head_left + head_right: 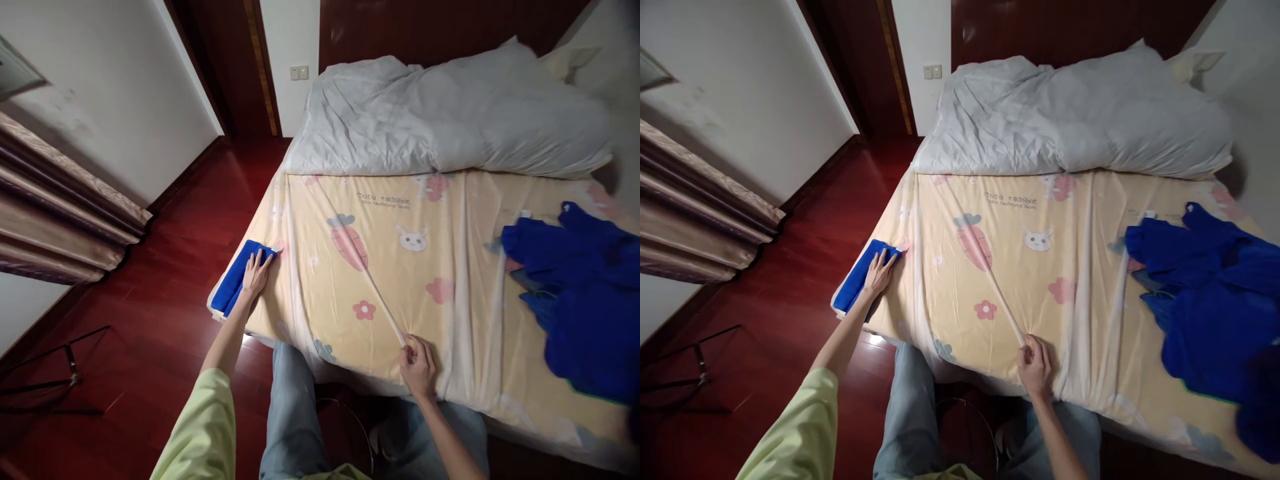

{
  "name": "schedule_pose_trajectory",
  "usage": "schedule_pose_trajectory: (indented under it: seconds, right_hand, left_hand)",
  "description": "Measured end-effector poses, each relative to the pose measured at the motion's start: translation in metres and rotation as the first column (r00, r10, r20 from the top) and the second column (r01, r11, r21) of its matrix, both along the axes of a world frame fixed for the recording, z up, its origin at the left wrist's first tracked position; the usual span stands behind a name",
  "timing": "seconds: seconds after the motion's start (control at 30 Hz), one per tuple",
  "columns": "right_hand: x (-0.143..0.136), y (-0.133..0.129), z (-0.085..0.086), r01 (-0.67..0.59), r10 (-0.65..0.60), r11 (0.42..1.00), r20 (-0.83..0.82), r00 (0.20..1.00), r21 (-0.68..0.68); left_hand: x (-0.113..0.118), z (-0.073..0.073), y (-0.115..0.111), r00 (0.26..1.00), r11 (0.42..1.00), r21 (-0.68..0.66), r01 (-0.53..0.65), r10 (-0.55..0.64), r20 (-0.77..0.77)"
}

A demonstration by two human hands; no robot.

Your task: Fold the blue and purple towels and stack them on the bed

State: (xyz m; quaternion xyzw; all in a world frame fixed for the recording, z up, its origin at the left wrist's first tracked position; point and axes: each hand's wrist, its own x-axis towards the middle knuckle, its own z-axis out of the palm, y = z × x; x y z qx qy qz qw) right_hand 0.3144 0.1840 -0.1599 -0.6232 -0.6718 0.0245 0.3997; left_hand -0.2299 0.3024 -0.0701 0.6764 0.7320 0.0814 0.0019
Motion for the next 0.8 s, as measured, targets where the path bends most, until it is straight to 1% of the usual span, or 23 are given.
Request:
schedule_pose_trajectory:
  seconds: [0.07, 0.13, 0.2, 0.23, 0.27, 0.3, 0.33, 0.37, 0.43, 0.5, 0.53, 0.57, 0.6, 0.63, 0.7, 0.8]
  right_hand:
    - [0.0, 0.001, 0.002, -0.003, 0.003, 1.0, -0.014, 1.0, -0.021]
    - [-0.001, 0.002, 0.006, -0.019, 0.017, 0.999, -0.039, 0.999, -0.05]
    - [-0.003, 0.003, 0.011, -0.024, 0.019, 0.997, -0.063, 0.998, -0.076]
    - [-0.004, 0.004, 0.013, -0.021, 0.014, 0.996, -0.073, 0.997, -0.092]
    - [-0.004, 0.006, 0.015, -0.014, 0.005, 0.994, -0.082, 0.997, -0.104]
    - [-0.005, 0.008, 0.016, -0.003, -0.009, 0.992, -0.092, 0.996, -0.123]
    - [-0.005, 0.009, 0.017, 0.003, -0.017, 0.99, -0.098, 0.995, -0.14]
    - [-0.005, 0.011, 0.018, 0.009, -0.025, 0.988, -0.105, 0.994, -0.157]
    - [-0.004, 0.013, 0.021, 0.011, -0.033, 0.985, -0.127, 0.991, -0.171]
    - [-0.003, 0.015, 0.024, 0.007, -0.032, 0.986, -0.148, 0.988, -0.169]
    - [-0.003, 0.015, 0.027, 0.005, -0.031, 0.986, -0.155, 0.987, -0.166]
    - [-0.003, 0.015, 0.029, 0.005, -0.031, 0.987, -0.16, 0.987, -0.163]
    - [-0.003, 0.015, 0.031, 0.007, -0.033, 0.987, -0.163, 0.986, -0.16]
    - [-0.003, 0.015, 0.033, 0.008, -0.034, 0.987, -0.163, 0.986, -0.159]
    - [-0.002, 0.016, 0.036, 0.015, -0.041, 0.987, -0.159, 0.986, -0.161]
    - [-0.001, 0.017, 0.036, 0.024, -0.051, 0.985, -0.156, 0.986, -0.169]
  left_hand:
    - [-0.003, 0.002, 0.015, 1.0, 1.0, -0.005, -0.019, 0.019, 0.005]
    - [-0.005, 0.003, 0.021, 0.999, 0.999, 0.03, -0.041, 0.041, 0.014]
    - [0.003, 0.001, 0.019, 0.997, 0.989, 0.13, -0.07, 0.066, 0.035]
    - [0.014, -0.002, 0.015, 0.996, 0.979, 0.189, -0.075, 0.066, 0.055]
    - [0.03, -0.006, 0.009, 0.995, 0.966, 0.248, -0.07, 0.051, 0.081]
    - [0.052, -0.011, 0.0, 0.994, 0.96, 0.279, -0.035, 0.004, 0.109]
    - [0.079, -0.017, -0.012, 0.988, 0.953, 0.302, 0.0, -0.047, 0.148]
    - [0.111, -0.023, -0.027, 0.972, 0.949, 0.306, 0.068, -0.131, 0.193]
    - [0.183, -0.035, -0.06, 0.9, 0.929, 0.284, 0.238, -0.321, 0.296]
    - [0.254, -0.044, -0.089, 0.818, 0.897, 0.248, 0.365, -0.436, 0.374]
    - [0.286, -0.047, -0.098, 0.798, 0.884, 0.228, 0.407, -0.466, 0.382]
    - [0.314, -0.049, -0.104, 0.797, 0.882, 0.21, 0.421, -0.47, 0.379]
    - [0.336, -0.051, -0.106, 0.812, 0.89, 0.193, 0.414, -0.457, 0.364]
    - [0.353, -0.051, -0.104, 0.837, 0.903, 0.18, 0.389, -0.429, 0.339]
    - [0.372, -0.052, -0.099, 0.887, 0.927, 0.17, 0.333, -0.369, 0.278]
    - [0.377, -0.054, -0.093, 0.911, 0.929, 0.182, 0.321, -0.356, 0.208]
